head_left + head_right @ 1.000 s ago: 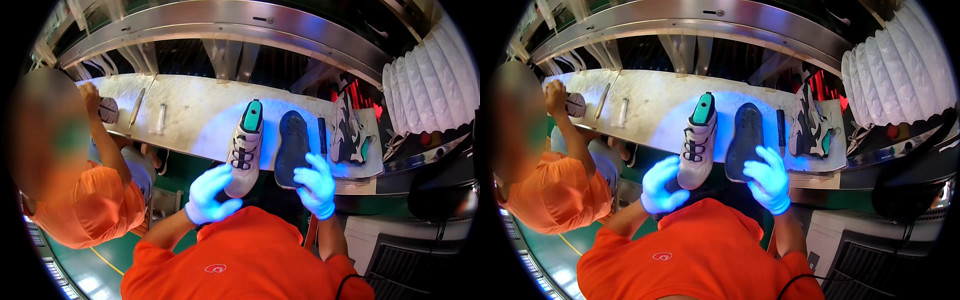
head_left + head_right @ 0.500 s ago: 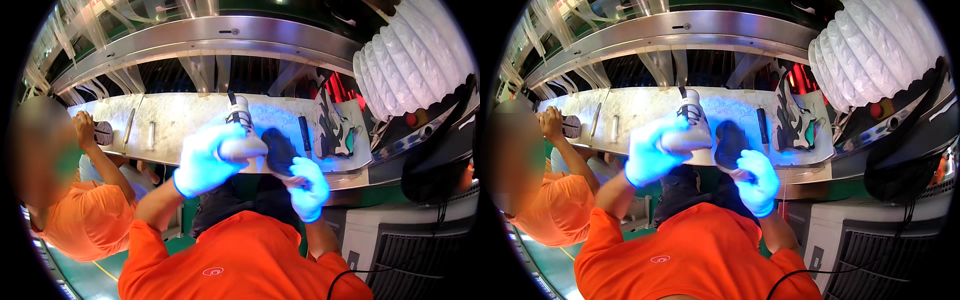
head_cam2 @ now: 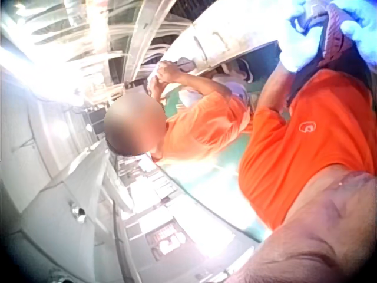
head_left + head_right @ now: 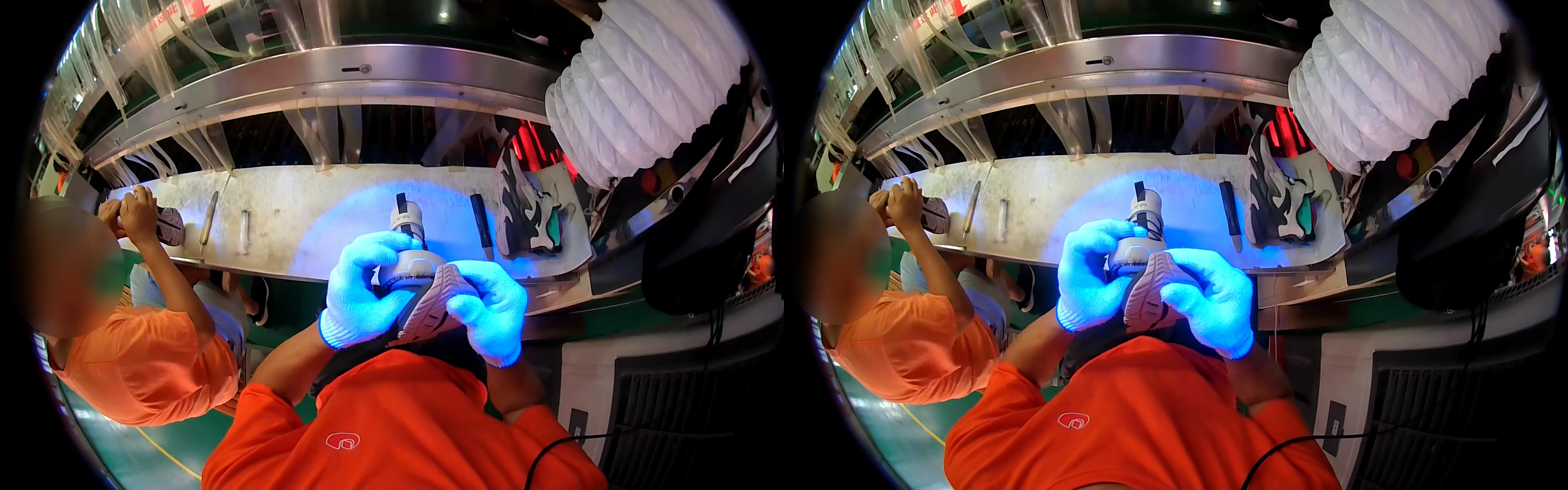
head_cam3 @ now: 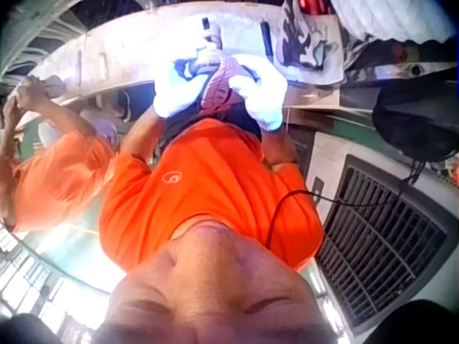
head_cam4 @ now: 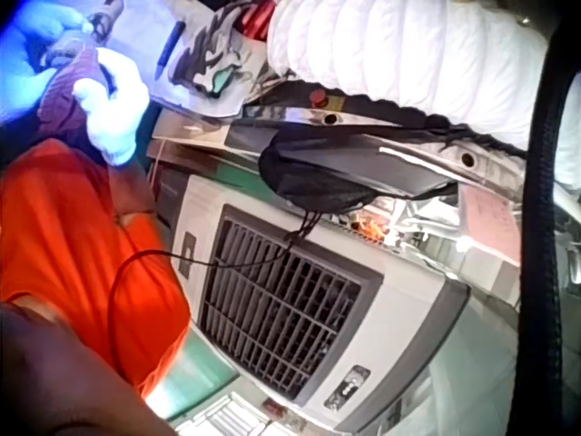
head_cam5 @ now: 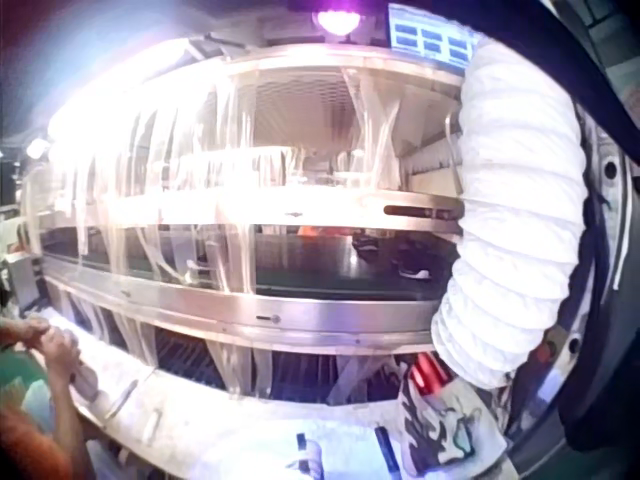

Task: The person assembles a white and black sneaker at a factory workstation. They use a black tool to press the sole onto the upper, then apply glue from a syringe to the sole edge. The person attaches a small fabric piece to the shoe's tongue and continues to press and adjust the sole to ensure it is securely bonded.

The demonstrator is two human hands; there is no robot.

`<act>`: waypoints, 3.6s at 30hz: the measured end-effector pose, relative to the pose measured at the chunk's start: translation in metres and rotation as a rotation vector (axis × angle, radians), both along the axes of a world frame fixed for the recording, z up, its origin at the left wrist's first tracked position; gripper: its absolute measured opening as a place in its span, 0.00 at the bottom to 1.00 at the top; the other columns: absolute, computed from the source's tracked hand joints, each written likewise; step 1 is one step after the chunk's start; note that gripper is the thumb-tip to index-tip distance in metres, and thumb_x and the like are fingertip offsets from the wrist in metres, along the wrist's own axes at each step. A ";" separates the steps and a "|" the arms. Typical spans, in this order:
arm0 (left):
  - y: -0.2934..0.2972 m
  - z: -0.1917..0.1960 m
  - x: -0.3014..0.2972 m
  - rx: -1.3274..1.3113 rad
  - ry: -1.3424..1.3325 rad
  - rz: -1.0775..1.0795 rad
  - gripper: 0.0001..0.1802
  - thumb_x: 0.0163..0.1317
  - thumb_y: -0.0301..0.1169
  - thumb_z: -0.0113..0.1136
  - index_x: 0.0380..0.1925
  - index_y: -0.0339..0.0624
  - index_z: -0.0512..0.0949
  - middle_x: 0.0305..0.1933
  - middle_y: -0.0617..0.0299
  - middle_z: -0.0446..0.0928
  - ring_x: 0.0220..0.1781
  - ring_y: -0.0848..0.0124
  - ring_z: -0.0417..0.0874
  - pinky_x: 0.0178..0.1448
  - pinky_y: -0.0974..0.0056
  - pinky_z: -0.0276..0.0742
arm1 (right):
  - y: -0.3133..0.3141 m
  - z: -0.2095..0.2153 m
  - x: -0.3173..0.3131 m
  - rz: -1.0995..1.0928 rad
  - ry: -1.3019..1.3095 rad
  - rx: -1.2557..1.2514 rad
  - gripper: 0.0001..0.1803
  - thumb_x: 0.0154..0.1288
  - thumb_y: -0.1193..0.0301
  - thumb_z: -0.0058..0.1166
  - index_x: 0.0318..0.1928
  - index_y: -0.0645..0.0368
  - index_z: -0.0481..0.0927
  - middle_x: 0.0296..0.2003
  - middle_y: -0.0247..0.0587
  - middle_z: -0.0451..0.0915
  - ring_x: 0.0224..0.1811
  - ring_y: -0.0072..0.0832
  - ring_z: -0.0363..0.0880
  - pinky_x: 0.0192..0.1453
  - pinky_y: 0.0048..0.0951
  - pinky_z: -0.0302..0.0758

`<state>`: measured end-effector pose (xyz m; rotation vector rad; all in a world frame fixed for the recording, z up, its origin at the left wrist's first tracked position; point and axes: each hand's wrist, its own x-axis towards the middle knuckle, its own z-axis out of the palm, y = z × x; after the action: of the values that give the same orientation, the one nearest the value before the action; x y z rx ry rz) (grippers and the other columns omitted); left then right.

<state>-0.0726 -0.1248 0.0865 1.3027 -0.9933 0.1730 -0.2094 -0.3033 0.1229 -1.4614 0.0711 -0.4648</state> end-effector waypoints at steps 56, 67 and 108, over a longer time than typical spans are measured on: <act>0.022 0.028 -0.056 0.058 0.257 0.138 0.20 0.56 0.25 0.90 0.26 0.36 0.81 0.57 0.35 0.90 0.63 0.47 0.94 0.75 0.42 0.83 | 0.028 -0.003 -0.002 -0.173 -0.365 -0.658 0.20 0.61 0.83 0.77 0.53 0.65 0.86 0.39 0.43 0.82 0.34 0.32 0.76 0.34 0.33 0.72; 0.025 0.031 -0.049 0.120 0.239 0.134 0.17 0.53 0.23 0.90 0.28 0.35 0.84 0.57 0.36 0.90 0.64 0.43 0.94 0.71 0.45 0.87 | 0.031 0.000 -0.002 -0.171 -0.249 -0.504 0.16 0.62 0.80 0.74 0.50 0.60 0.85 0.37 0.39 0.81 0.35 0.30 0.74 0.39 0.34 0.71; 0.033 0.040 -0.009 0.297 0.425 -0.267 0.35 0.59 0.42 0.86 0.62 0.32 0.88 0.67 0.45 0.88 0.78 0.50 0.82 0.91 0.39 0.59 | 0.043 -0.004 0.006 -0.344 -0.337 -0.582 0.40 0.61 0.76 0.79 0.73 0.71 0.78 0.38 0.41 0.83 0.31 0.35 0.81 0.32 0.37 0.79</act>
<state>-0.0817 -0.0918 0.1261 1.3829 -0.8320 -0.4553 -0.2031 -0.2606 0.1187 -1.9253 -0.0919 -1.0734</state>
